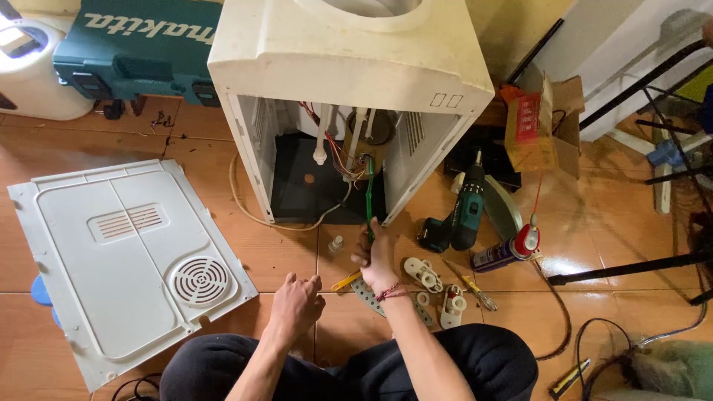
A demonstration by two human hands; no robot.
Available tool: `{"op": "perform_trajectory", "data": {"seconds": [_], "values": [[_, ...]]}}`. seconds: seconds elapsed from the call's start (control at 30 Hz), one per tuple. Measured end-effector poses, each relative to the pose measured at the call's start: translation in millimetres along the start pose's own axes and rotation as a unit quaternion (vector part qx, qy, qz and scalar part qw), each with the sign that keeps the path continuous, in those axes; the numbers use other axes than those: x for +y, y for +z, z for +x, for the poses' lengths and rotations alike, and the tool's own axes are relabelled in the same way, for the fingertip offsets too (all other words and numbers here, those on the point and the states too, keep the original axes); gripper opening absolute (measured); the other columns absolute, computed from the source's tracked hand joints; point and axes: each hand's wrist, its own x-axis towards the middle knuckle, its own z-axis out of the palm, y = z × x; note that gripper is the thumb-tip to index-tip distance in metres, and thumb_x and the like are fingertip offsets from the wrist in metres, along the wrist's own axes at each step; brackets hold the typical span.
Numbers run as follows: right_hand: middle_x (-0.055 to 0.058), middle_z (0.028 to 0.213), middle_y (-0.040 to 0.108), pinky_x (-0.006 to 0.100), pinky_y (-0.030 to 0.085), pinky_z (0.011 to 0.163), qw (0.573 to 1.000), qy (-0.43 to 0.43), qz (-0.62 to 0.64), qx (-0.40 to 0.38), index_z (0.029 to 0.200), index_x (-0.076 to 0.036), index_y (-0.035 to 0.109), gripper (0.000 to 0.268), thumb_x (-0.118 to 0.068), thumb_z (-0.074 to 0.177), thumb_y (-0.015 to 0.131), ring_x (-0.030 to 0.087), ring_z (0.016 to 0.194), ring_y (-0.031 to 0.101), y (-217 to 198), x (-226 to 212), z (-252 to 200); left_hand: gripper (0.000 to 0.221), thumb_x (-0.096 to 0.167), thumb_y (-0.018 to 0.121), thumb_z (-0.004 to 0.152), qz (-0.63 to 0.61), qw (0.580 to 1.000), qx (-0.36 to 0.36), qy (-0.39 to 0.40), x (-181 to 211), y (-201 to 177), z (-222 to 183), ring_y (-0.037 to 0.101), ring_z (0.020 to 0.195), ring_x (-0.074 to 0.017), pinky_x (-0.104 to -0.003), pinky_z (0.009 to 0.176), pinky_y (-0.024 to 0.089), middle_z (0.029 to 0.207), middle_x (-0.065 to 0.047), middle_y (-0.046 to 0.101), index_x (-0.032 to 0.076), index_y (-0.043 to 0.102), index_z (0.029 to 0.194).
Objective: Repairing and cleaning the internal and external components of a water dispenser using a screwdriver, brush, and sealant.
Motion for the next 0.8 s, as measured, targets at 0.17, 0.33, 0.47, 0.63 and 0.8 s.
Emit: {"op": "perform_trajectory", "data": {"seconds": [0.17,0.33,0.47,0.63,0.8], "values": [[-0.009,0.049,0.032,0.025,0.016,0.035,0.999,-0.022,-0.007,-0.029,0.083,-0.011,0.061,0.037,-0.044,0.100,0.061,0.006,0.034,0.023,-9,16,-17,0.018,0.023,0.067,0.087,-0.004,0.999,0.037,0.027,-2,4,1,0.065,0.081,-0.0280,-0.038,0.080,0.055,0.074,-0.009,0.073,0.009,0.065,0.098],[-0.005,0.056,0.032,0.024,0.015,0.036,0.996,-0.042,0.036,0.071,0.080,-0.012,0.053,0.033,-0.033,0.105,0.053,0.007,0.041,0.021,10,-14,-18,0.015,0.022,0.066,0.089,0.001,0.999,0.034,0.033,-2,3,0,0.064,0.072,-0.0243,-0.035,0.083,0.053,0.066,-0.008,0.070,0.008,0.064,0.095],[-0.006,0.056,0.032,0.024,0.016,0.036,0.997,-0.029,-0.065,0.024,0.083,-0.011,0.055,0.036,-0.037,0.108,0.051,0.006,0.039,0.019,19,-19,-24,0.015,0.022,0.065,0.089,0.001,0.999,0.024,0.022,-1,3,0,0.064,0.087,-0.0279,-0.037,0.073,0.057,0.071,-0.010,0.071,0.009,0.063,0.096],[-0.005,0.056,0.033,0.025,0.016,0.036,0.996,-0.034,-0.058,0.051,0.084,-0.008,0.054,0.032,-0.030,0.107,0.052,0.007,0.038,0.018,24,-14,-39,0.017,0.023,0.067,0.087,0.003,0.999,0.037,0.029,-5,8,1,0.063,0.084,-0.0279,-0.037,0.073,0.056,0.074,-0.010,0.071,0.009,0.062,0.095],[-0.008,0.051,0.028,0.024,0.011,0.038,0.999,-0.004,0.019,0.047,0.078,-0.013,0.056,0.037,-0.036,0.107,0.052,0.006,0.040,0.014,7,-21,-5,0.016,0.020,0.068,0.085,-0.005,0.998,0.051,0.033,-5,10,0,0.063,0.085,-0.0273,-0.036,0.069,0.056,0.074,-0.009,0.072,0.009,0.064,0.096]]}}
